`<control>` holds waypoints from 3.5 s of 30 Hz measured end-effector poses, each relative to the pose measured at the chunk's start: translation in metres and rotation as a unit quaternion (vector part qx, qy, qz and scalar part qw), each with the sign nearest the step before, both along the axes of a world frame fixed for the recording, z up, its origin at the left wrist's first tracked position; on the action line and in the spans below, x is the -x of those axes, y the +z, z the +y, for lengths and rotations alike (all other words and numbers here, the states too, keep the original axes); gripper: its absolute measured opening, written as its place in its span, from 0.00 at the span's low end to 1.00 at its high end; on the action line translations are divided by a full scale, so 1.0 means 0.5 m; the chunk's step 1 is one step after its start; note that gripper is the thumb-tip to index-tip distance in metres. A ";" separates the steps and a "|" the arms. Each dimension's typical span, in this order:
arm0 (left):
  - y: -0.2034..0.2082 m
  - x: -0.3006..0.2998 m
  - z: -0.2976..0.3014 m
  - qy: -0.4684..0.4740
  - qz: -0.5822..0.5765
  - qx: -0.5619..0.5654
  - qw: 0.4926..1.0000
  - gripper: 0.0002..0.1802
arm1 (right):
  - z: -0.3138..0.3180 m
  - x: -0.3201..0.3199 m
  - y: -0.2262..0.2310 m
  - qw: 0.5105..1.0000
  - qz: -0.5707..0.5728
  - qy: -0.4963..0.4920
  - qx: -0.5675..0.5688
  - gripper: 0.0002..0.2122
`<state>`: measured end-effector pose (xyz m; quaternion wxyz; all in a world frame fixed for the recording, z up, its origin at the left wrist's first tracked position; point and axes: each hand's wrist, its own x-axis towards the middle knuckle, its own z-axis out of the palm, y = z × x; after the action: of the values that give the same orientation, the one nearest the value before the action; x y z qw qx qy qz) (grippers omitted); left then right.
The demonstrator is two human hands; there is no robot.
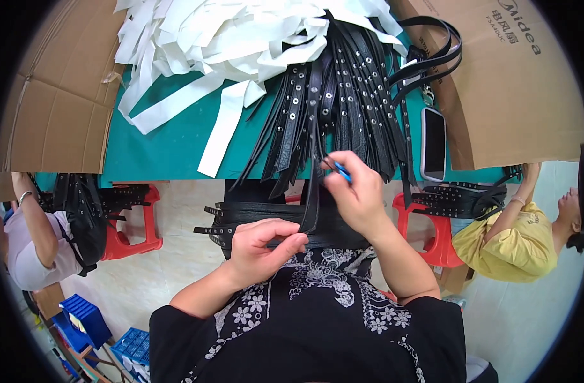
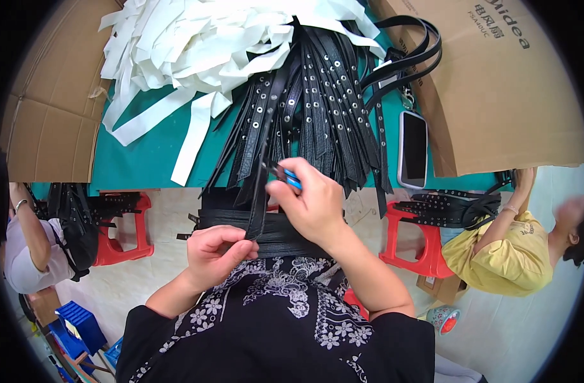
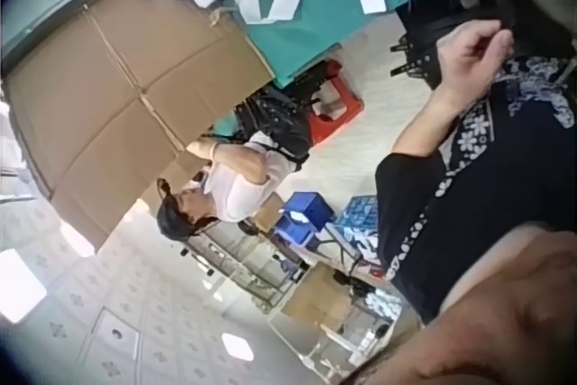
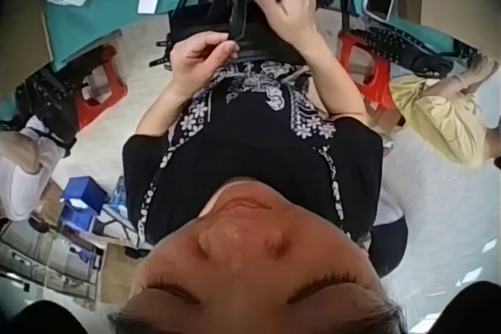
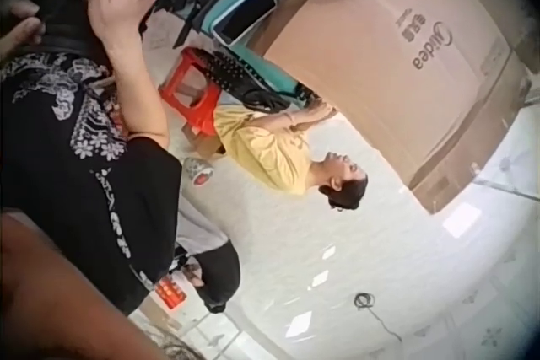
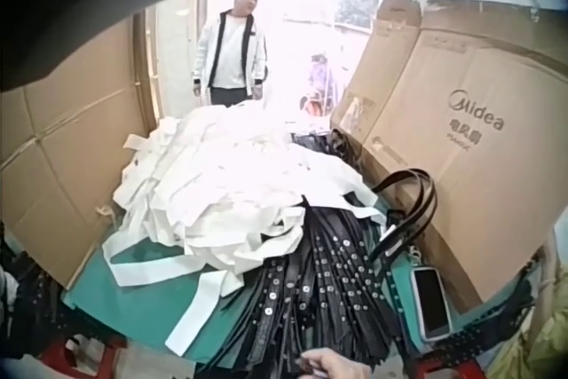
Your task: The worker is assembling belts by attaching and trimming white lining strips onto black belt straps.
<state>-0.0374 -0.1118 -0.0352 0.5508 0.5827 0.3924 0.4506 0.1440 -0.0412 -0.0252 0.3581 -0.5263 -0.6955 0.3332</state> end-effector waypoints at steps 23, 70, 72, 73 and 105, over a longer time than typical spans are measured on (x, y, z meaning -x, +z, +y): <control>0.090 -0.049 -0.015 -0.019 -0.061 0.073 0.995 0.04 | -0.082 -0.071 0.117 0.932 -0.211 0.108 -0.276 0.14; -0.009 -0.135 0.211 0.007 -0.176 0.358 0.917 0.16 | -0.064 -0.079 -0.085 0.590 0.614 0.075 0.520 0.09; -0.012 -0.137 0.214 0.041 -0.145 0.323 0.934 0.13 | -0.065 -0.081 -0.065 0.830 0.408 -0.011 0.379 0.09; -0.011 -0.134 0.215 0.041 -0.144 0.323 0.934 0.13 | -0.063 -0.080 -0.061 0.923 0.274 -0.065 0.262 0.09; -0.002 -0.058 0.274 -0.024 -0.055 0.355 0.933 0.10 | -0.102 0.031 -0.107 0.495 0.704 0.051 0.507 0.11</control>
<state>-0.0085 0.0253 -0.0360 0.7532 0.3325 0.4822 0.2995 0.1285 -0.0922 -0.0785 0.3834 -0.1725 0.0498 0.9059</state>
